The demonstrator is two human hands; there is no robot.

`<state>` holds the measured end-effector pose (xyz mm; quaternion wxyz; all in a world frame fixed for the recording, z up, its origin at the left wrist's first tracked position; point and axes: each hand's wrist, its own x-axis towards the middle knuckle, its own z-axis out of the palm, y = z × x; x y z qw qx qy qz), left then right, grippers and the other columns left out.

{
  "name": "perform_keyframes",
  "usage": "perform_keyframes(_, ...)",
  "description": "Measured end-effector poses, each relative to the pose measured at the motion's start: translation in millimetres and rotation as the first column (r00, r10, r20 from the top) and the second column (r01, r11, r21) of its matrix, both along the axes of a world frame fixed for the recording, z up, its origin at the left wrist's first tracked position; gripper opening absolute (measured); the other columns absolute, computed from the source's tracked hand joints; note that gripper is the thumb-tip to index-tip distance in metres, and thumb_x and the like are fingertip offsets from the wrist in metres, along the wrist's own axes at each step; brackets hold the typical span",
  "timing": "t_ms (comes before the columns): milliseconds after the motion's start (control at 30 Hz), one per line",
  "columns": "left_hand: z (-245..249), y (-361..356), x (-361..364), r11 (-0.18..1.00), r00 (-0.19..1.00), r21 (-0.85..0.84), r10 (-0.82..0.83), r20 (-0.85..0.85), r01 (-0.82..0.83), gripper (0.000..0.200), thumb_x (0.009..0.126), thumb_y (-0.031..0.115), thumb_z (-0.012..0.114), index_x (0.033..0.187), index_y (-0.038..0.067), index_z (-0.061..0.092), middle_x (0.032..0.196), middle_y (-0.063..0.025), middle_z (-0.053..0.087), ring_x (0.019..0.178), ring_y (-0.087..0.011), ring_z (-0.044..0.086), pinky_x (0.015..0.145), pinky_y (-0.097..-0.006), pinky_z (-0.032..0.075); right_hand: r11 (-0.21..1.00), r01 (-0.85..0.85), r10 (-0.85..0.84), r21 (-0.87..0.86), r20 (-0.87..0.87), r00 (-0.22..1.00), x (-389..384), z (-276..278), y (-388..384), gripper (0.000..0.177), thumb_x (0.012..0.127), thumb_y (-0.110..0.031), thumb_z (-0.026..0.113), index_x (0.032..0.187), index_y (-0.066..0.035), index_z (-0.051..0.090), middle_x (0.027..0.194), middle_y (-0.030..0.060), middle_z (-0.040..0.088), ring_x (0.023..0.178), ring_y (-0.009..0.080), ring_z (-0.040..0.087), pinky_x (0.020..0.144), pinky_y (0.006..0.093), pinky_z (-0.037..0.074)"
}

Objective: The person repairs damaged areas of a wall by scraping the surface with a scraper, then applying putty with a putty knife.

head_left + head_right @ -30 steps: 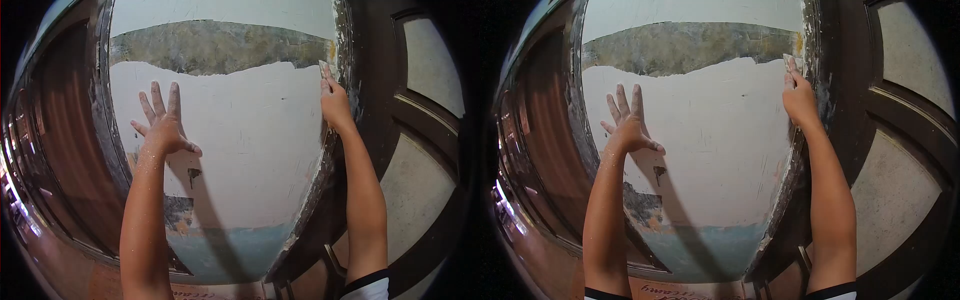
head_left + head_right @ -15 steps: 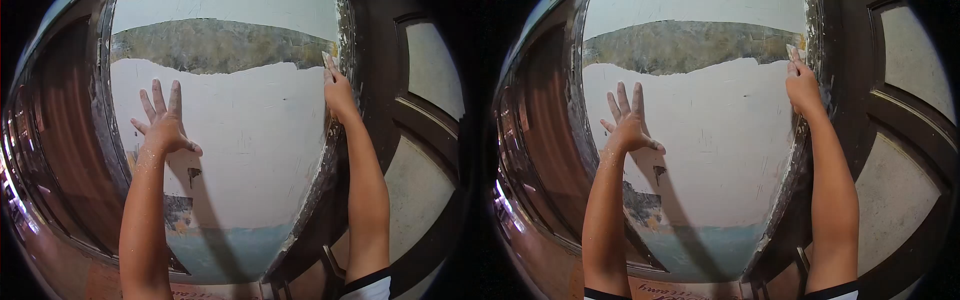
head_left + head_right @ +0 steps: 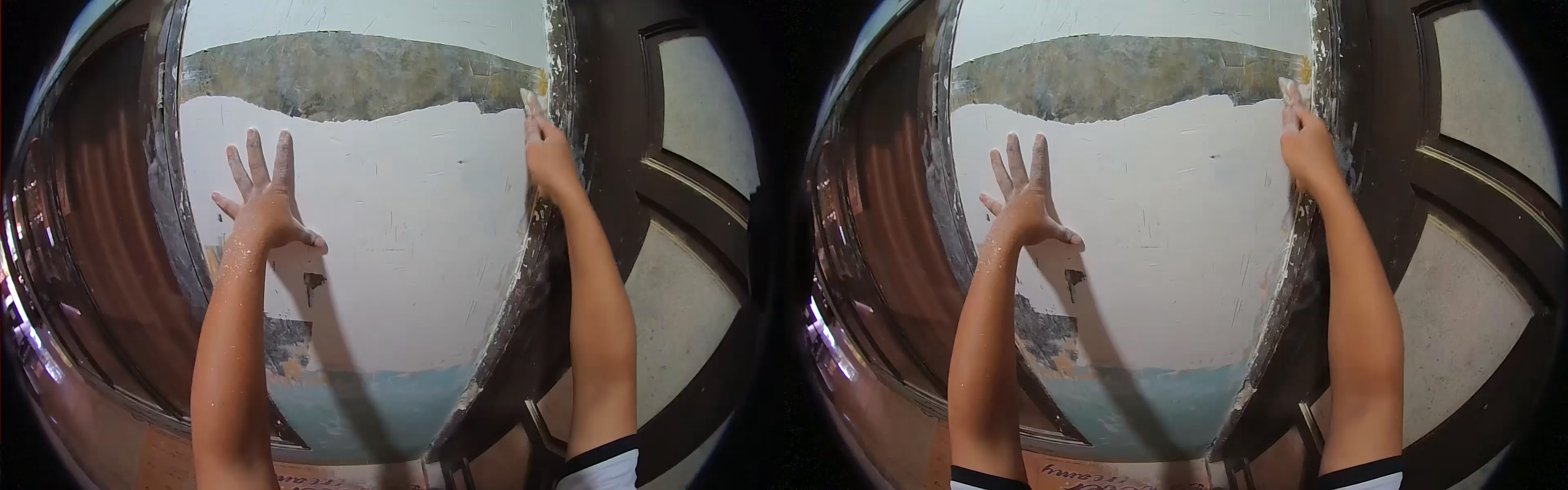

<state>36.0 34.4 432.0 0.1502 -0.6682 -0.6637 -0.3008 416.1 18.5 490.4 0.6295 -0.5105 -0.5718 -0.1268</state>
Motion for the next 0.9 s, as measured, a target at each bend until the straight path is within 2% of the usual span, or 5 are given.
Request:
perform_keyframes(167,-3,2,-2,1.000,1.000,0.008,-0.012,0.020,0.012,0.188,0.015,0.056,0.102,0.168,0.030,-0.003,0.171,-0.0197,-0.024,0.154,-0.0482,-0.027,0.105,-0.0889,0.004,0.972,0.013,-0.038,-0.234,-0.100,0.994,-3,5,-9,0.047,0.108,-0.026,0.050,0.154,-0.014,0.050,0.098,0.0165,0.074,0.078,0.0228,0.066,0.075,0.0367,0.053)
perform_keyframes(300,-2,2,-3,0.999,1.000,0.033,-0.019,0.005,0.019,0.187,0.017,0.055,0.103,0.168,0.031,-0.005,0.172,-0.0188,-0.024,0.154,-0.0479,-0.028,0.106,-0.0887,0.004,0.943,0.099,-0.179,0.317,0.235,0.955,27,-13,36,0.047,0.111,-0.028,0.048,0.157,-0.022,0.048,0.077,0.0061,0.068,0.057,0.0144,0.060,0.054,0.0306,0.048)
perform_keyframes(367,-3,1,-1,0.999,1.000,0.027,-0.023,0.018,0.023,0.186,0.018,0.054,0.103,0.168,0.032,-0.005,0.171,-0.0188,-0.025,0.154,-0.0478,-0.028,0.106,-0.0886,0.004,0.951,-0.079,-0.008,-0.300,-0.278,0.961,-27,9,-28,0.050,0.109,-0.023,0.048,0.158,-0.018,0.044,0.146,0.0231,0.060,0.129,0.0318,0.062,0.108,0.0347,0.044)
perform_keyframes(533,-5,3,-3,0.999,0.999,0.043,-0.034,0.017,0.033,0.186,0.018,0.053,0.104,0.168,0.031,-0.005,0.172,-0.0201,-0.023,0.154,-0.0485,-0.027,0.105,-0.0889,0.004,1.000,-0.009,0.010,-0.004,0.085,0.996,-5,-32,-2,0.051,0.109,-0.021,0.046,0.160,-0.019,0.042,0.148,0.0230,0.058,0.134,0.0359,0.059,0.110,0.0365,0.043)
perform_keyframes(900,2,-11,8,0.999,0.999,0.007,0.034,0.036,-0.034,0.180,0.022,0.047,0.105,0.168,0.033,0.001,0.174,-0.0150,-0.019,0.158,-0.0435,-0.021,0.112,-0.0849,0.006,0.994,-0.023,0.021,-0.103,-0.023,1.000,-1,-23,2,0.052,0.108,-0.024,0.047,0.159,-0.016,0.042,0.147,0.0226,0.059,0.132,0.0373,0.060,0.110,0.0361,0.043)
